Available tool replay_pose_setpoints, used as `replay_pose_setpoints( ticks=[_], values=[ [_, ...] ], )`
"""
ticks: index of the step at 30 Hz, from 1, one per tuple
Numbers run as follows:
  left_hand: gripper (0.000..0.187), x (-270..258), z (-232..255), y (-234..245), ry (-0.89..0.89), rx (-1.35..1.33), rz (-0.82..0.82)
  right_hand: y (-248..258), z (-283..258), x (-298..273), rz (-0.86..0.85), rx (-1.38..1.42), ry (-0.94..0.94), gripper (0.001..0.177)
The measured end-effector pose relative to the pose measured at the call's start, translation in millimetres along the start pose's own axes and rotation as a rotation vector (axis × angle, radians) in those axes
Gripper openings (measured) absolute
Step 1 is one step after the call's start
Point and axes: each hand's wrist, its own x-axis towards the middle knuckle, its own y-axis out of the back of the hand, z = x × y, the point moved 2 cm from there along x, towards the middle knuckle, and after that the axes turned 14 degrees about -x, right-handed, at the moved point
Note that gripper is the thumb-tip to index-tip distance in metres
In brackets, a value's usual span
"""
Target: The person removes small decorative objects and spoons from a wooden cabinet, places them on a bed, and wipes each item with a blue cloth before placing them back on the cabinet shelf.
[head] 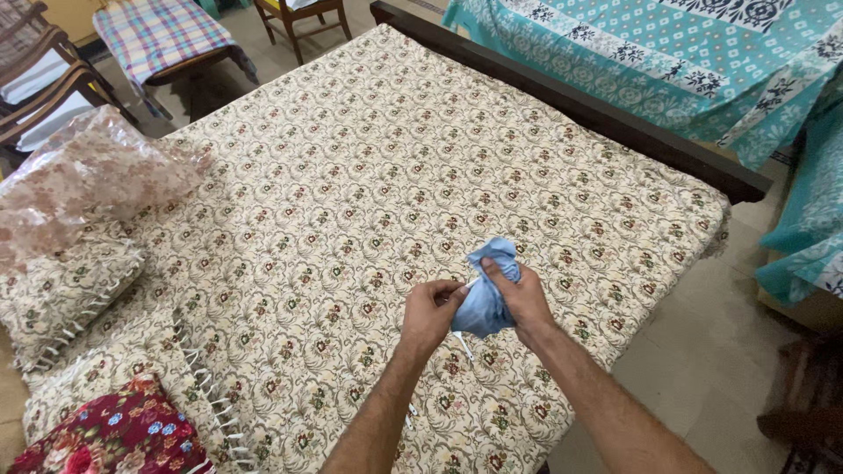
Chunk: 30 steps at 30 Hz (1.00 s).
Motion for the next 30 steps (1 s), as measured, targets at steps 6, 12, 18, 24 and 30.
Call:
replay_pose_setpoints(
  ticks=[6, 12, 18, 24, 30],
  values=[
    [0.020, 3.7, -0.5, 0.8, 0.034, -0.164, 0.091, 4.0, 19.4, 1.7, 0.112, -0.127, -0.071, 0.051],
    [0.020, 4.3, 5.8, 19.3, -0.008, -0.068, 0.227, 20.0, -4.3, -17.3, 0.560, -0.079, 0.013, 0.063],
    [0.022, 8.7, 3.5, 13.2, -0.042, -0.012, 0.074, 8.1, -24.8, -22.9, -0.073, -0.115, 0.108, 0.061],
    [0.023, 10.7, 5.3, 8.0, -0.156, -0.141, -0.013, -7.0, -13.9, -22.1, -0.457, -0.269, 0.240, 0.048],
    [0.022, 8.5, 0.3, 5.2, -0.114, -0.128, 0.032, -7.5, -14.9, -24.4, -0.300, -0.445, 0.411, 0.031]
  ],
)
